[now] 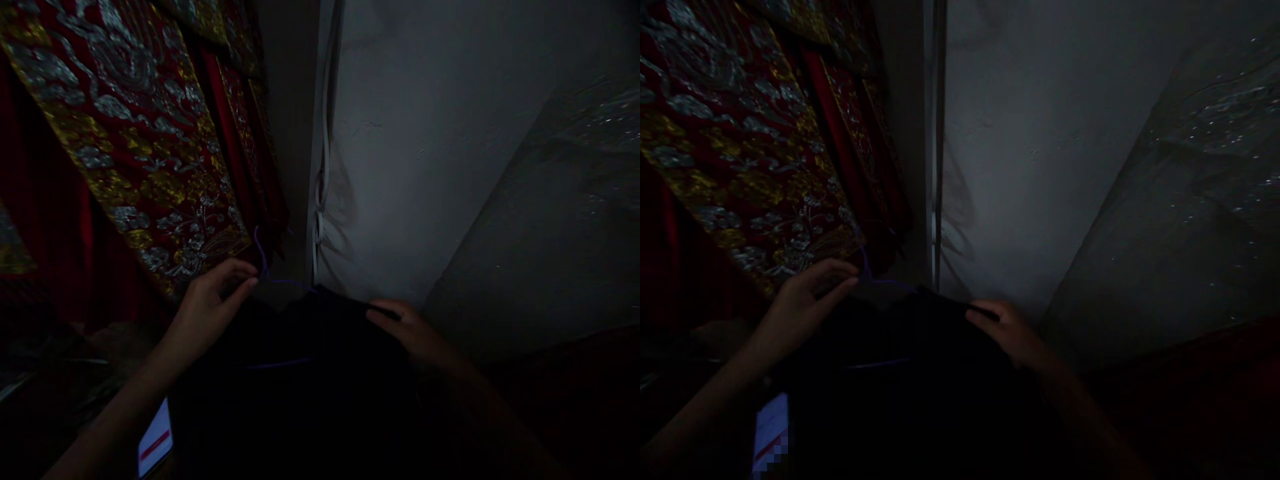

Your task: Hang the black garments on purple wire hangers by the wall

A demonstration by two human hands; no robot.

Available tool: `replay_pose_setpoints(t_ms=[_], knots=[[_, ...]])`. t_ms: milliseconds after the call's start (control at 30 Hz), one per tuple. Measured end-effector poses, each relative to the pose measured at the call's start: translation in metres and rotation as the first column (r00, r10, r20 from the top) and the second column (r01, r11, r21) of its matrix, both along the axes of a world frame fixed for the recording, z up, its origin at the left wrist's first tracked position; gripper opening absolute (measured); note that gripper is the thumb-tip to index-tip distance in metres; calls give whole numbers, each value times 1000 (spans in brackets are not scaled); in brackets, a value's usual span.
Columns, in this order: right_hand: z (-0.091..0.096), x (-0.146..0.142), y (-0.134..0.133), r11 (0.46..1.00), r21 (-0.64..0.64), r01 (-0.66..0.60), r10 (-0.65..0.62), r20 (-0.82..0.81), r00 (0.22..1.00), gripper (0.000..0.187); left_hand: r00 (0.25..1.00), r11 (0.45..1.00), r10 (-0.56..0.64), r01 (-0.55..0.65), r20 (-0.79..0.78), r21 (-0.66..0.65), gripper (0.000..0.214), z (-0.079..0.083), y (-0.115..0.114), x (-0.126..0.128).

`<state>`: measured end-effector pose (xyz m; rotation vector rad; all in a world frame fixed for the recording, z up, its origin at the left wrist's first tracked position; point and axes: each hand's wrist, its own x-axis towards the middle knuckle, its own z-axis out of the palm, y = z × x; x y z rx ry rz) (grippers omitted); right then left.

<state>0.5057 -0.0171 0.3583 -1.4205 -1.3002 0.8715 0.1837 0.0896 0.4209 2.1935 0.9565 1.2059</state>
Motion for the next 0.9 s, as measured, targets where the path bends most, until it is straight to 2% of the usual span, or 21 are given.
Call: replay_pose_setpoints(t_ms=[67,133,167,233,300,367,400,500,600,667,733,800,833,867,900], knots=[[19,11,13,987,8,159,-156,-133,979,38,971,969,134,-170,199,178,29,-11,-3,9],[40,20,30,976,41,214,-198,-239,950,39,934,887,172,-285,314,362,31,-25,-13,17],[51,24,39,973,75,218,-189,-279,941,38,949,857,134,-257,287,447,31,-32,-17,21],[72,30,55,964,155,216,-156,-329,931,35,998,856,22,-50,61,515,33,-46,-23,28],[88,34,64,949,218,228,-139,-359,923,33,981,920,-67,132,-183,370,42,-57,-22,37],[96,38,66,935,250,252,-142,-387,911,34,955,980,-87,133,-282,147,51,-63,-14,46],[95,40,65,931,254,261,-144,-402,904,35,948,992,-85,109,-307,61,53,-65,-9,50],[75,46,55,933,201,297,-185,-439,879,39,911,992,-112,78,-396,-99,44,-72,3,59],[39,57,48,918,136,372,-272,-466,842,44,867,967,-231,155,-442,-202,26,-85,2,63],[13,63,45,881,146,450,-344,-456,821,45,865,958,-266,187,-425,-219,27,-97,-5,63],[-11,61,41,802,209,559,-464,-370,804,48,906,965,-230,163,-356,-207,24,-111,-15,63],[-35,41,31,681,297,669,-623,-245,743,52,961,976,-154,111,-230,-190,15,-127,-25,67],[-47,24,24,602,326,729,-705,-213,677,54,982,979,-109,79,-156,-188,11,-134,-31,71],[-59,3,16,583,333,741,-721,-208,661,53,994,979,-67,50,-81,-196,7,-142,-36,76],[-69,-21,9,635,313,706,-677,-214,704,46,1000,977,-24,24,3,-211,7,-149,-42,82]])
